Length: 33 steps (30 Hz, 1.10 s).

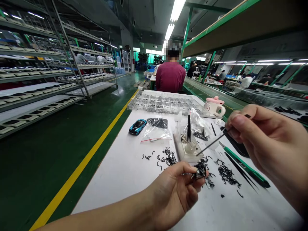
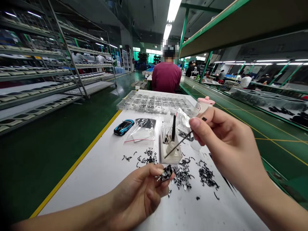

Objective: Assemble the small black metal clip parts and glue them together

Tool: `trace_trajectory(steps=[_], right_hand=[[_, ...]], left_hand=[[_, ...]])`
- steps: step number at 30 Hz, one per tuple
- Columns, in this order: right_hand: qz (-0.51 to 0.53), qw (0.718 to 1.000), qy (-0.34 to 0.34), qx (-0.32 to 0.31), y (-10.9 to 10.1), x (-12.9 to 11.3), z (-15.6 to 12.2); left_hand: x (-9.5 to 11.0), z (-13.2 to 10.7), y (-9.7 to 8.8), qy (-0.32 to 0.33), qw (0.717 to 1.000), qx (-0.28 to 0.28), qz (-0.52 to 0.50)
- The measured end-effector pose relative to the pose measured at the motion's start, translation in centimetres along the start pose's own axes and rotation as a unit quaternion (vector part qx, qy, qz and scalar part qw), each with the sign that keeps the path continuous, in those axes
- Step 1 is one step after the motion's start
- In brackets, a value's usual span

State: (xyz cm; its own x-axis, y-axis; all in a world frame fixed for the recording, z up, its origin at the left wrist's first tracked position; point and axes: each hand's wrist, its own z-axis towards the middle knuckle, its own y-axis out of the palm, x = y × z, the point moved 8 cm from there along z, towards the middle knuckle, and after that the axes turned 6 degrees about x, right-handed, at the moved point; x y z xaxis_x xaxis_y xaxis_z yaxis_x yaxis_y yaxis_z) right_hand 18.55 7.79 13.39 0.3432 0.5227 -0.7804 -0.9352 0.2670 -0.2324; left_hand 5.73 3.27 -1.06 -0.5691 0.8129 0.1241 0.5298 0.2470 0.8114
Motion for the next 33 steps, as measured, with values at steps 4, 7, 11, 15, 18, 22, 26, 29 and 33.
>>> trace_trajectory(steps=[4, 7, 11, 15, 18, 22, 26, 29, 33], right_hand=[[0.04, 0.998, 0.04, -0.017, 0.3, 0.4, -1.0], [0.049, 0.998, 0.033, -0.028, 0.3, 0.3, -1.1], [0.04, 0.998, 0.027, -0.028, 0.3, 0.2, -1.2], [0.028, 0.998, 0.005, -0.052, 0.7, -0.5, -1.2], [0.026, 0.998, -0.001, -0.063, 0.9, -0.8, -1.0], [0.015, 0.996, -0.014, -0.084, 1.3, -1.2, -0.8], [-0.037, 0.994, -0.03, -0.099, 1.5, -1.4, -1.0], [-0.084, 0.99, -0.028, -0.106, 1.5, -1.2, -1.1], [-0.101, 0.988, -0.039, -0.11, 1.7, -1.2, -1.5]], left_hand=[[-0.1, 0.0, 0.1, 0.004, 1.0, -0.007, 0.002], [-0.1, -0.1, 0.2, 0.009, 1.0, -0.01, 0.006], [-0.1, 0.0, 0.2, 0.009, 1.0, -0.009, 0.009], [-0.1, 0.0, 0.1, 0.008, 1.0, -0.004, 0.01], [0.0, 0.0, 0.0, 0.008, 1.0, -0.003, 0.011], [-0.1, 0.0, 0.0, 0.006, 1.0, -0.001, 0.014], [-0.2, 0.0, -0.1, 0.011, 1.0, 0.002, 0.018], [-0.2, 0.0, -0.1, 0.019, 1.0, 0.005, 0.023], [-0.1, 0.0, -0.3, 0.029, 0.999, 0.015, 0.033]])
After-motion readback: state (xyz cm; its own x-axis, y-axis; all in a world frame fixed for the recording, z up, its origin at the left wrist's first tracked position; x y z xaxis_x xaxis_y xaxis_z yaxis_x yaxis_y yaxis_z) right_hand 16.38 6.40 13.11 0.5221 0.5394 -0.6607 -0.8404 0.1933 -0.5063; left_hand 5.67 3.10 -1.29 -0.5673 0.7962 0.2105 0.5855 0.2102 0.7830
